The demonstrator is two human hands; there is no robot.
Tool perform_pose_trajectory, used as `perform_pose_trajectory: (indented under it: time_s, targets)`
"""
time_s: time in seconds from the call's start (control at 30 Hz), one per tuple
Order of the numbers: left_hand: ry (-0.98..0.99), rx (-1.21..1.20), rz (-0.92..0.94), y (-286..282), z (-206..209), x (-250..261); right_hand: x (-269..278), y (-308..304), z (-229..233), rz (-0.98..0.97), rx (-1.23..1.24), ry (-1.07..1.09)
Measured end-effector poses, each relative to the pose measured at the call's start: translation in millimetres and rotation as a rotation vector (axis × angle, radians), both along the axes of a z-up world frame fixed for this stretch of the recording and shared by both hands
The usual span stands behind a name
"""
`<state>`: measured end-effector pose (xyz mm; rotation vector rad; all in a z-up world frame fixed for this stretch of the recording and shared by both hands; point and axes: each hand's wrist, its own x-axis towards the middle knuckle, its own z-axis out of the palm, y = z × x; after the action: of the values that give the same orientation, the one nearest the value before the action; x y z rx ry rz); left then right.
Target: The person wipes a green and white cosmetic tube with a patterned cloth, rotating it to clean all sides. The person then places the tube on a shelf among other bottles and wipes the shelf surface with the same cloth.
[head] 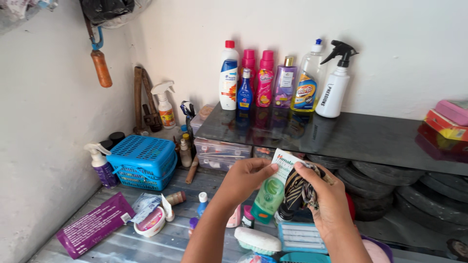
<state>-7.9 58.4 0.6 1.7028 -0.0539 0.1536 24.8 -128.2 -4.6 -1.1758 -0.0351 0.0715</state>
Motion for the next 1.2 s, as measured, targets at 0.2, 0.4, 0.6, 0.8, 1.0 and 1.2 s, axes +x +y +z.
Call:
perform_pose_trajectory:
  time_s: [0.2, 0.4, 0.6, 0.8, 1.0, 1.2]
  targets:
    - [-0.078, -0.150, 0.086, 30, -9, 10, -9, 20, 9, -0.225, 0.032, 0.113]
    - [-0.076, -0.154, 0.329, 45, -7, 12, -15, 56, 13, -0.319, 0.043, -0.289]
    - [-0.155, -0.347, 0.298, 51, 0, 17, -31, 111, 2, -0.589, -1.001, -1.184]
    - [-0.155, -0.484, 0.343, 82, -6, 18, -33, 98, -28, -0.356, -1.006, -0.940]
    - [-0.205, -0.639, 0.393, 115, -7, 19, -20, 84, -38, -0.392, -0.661, -0.301]
    - [-0.031, -0.515, 0.282, 120, -18, 18, -16, 78, -28, -0.317, -0.455, -0.059]
